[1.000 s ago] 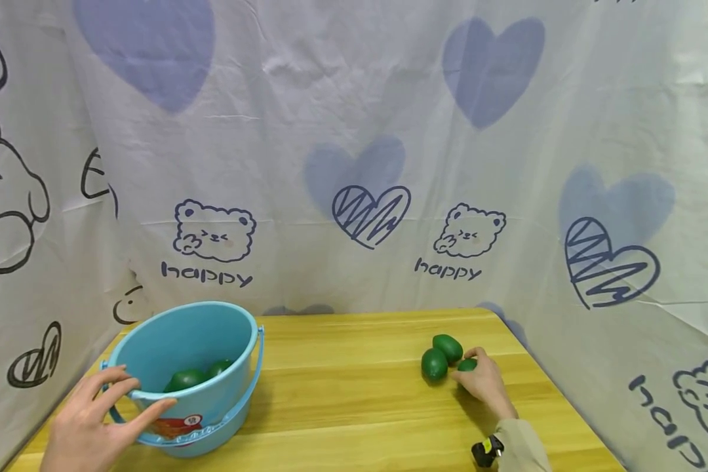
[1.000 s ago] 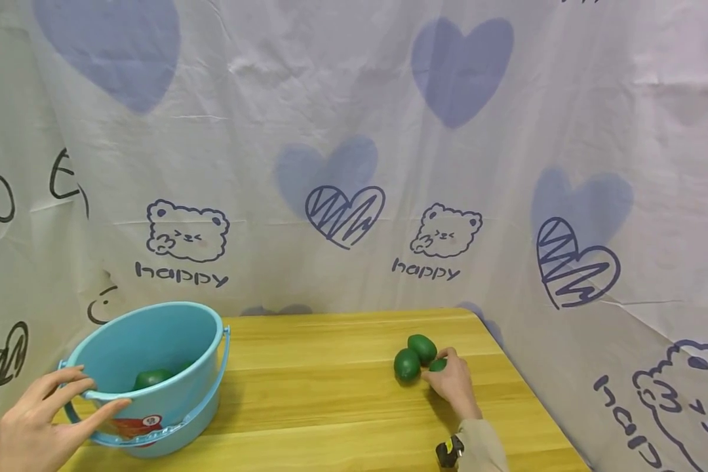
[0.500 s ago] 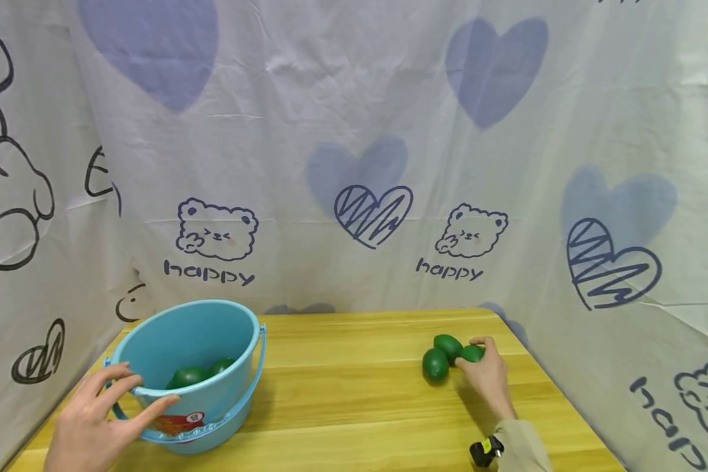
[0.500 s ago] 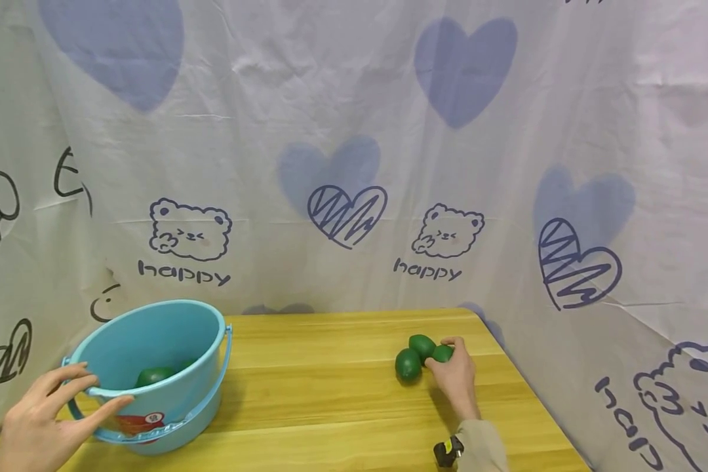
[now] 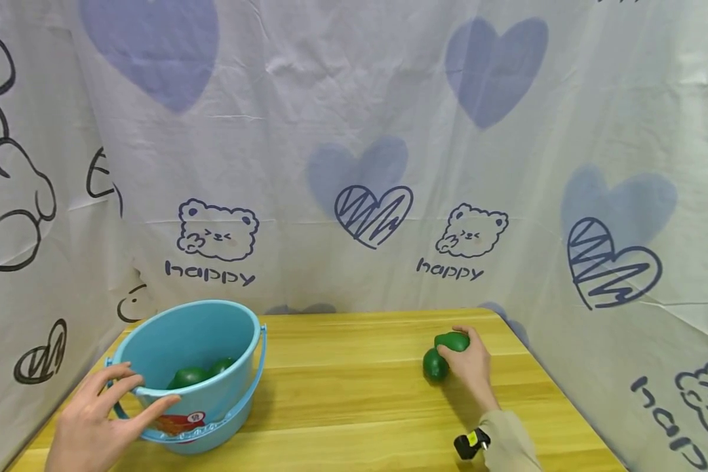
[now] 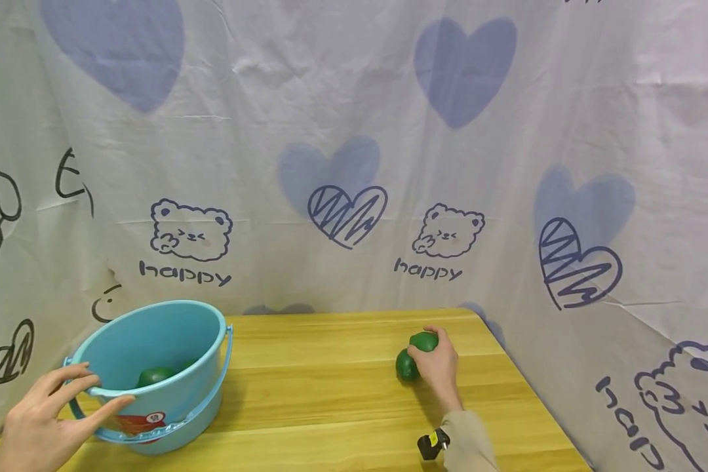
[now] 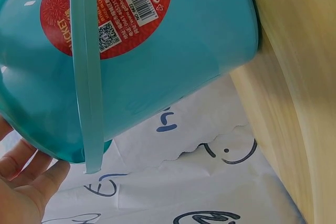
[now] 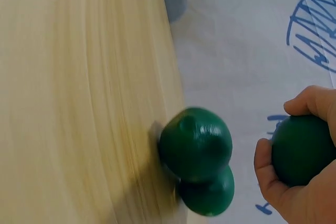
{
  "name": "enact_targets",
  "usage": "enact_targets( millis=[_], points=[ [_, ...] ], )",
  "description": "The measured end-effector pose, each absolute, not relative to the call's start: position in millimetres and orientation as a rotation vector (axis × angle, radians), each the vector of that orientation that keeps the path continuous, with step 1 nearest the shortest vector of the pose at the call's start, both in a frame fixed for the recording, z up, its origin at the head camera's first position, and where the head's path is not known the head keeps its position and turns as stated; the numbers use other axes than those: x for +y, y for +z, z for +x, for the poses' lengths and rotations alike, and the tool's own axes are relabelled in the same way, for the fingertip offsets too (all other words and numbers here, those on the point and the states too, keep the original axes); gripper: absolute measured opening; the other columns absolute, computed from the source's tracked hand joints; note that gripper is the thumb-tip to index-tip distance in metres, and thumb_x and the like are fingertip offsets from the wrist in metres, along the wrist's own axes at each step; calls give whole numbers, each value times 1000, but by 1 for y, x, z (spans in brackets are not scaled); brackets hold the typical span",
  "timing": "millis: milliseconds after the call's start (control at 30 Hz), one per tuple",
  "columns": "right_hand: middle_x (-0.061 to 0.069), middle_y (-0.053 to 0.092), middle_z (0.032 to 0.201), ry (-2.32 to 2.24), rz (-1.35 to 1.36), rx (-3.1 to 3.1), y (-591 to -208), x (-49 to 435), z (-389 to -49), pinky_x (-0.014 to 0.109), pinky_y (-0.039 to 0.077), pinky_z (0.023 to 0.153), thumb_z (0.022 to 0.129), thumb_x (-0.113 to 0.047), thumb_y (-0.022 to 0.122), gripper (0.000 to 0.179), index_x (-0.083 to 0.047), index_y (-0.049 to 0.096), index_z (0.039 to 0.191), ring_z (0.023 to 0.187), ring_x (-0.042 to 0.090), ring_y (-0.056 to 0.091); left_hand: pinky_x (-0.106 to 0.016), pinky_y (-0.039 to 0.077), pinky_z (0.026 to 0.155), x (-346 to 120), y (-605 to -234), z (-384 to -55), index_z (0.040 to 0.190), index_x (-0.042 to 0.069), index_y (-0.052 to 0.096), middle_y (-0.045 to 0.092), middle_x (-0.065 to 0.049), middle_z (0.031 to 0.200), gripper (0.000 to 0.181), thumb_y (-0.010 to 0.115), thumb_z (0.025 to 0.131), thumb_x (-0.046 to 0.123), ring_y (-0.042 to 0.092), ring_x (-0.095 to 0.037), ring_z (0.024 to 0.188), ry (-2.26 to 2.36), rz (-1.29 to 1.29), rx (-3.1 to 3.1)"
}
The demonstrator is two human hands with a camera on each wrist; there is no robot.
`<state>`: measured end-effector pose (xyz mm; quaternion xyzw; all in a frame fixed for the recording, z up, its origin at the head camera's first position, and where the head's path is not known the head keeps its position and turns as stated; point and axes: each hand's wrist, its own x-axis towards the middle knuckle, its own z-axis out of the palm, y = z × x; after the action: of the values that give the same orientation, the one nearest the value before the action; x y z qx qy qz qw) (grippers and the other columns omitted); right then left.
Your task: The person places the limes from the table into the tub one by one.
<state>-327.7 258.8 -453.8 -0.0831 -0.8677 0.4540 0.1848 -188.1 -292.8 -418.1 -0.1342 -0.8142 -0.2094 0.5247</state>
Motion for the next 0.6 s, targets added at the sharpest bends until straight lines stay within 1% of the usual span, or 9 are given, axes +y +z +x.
enact_targets(
  millis=[133,233,300,500,600],
  points=[
    [25,56,125,1294,-221,-2453,-453,248,-329,48,55,75,84,-20,72,55,-10,49,133,105,42,59,-5,38,75,-292,-419,-187,79,2,72,64,-11,93,63,95,43,48,52,-24,91,-508,-307,-1966],
    [25,57,122,1299,-197,-2452,-453,240,-330,46,56,73,83,-19,73,52,-10,52,130,102,40,61,-2,33,80,-292,-418,-187,80,1,72,64,-11,94,63,95,43,47,53,-27,92,-512,-304,-1975],
    [24,58,121,1305,-177,-2444,-453,234,-331,45,56,71,82,-19,74,50,-11,54,128,101,40,61,-2,32,81,-292,-418,-187,80,0,72,64,-12,94,64,95,44,48,54,-29,93,-511,-306,-1975],
    [21,59,123,1355,-131,-2401,-449,213,-334,46,56,74,81,-19,77,47,-16,59,125,101,38,61,0,30,84,-292,-418,-186,80,0,71,64,-12,94,63,95,43,46,53,-29,93,-520,-313,-1976],
    [18,60,124,1378,-118,-2382,-445,203,-334,46,55,75,81,-21,78,45,-20,62,123,102,37,61,-1,31,82,-292,-418,-187,79,1,71,64,-12,93,63,95,43,46,53,-27,93,-515,-312,-1979]
  ],
)
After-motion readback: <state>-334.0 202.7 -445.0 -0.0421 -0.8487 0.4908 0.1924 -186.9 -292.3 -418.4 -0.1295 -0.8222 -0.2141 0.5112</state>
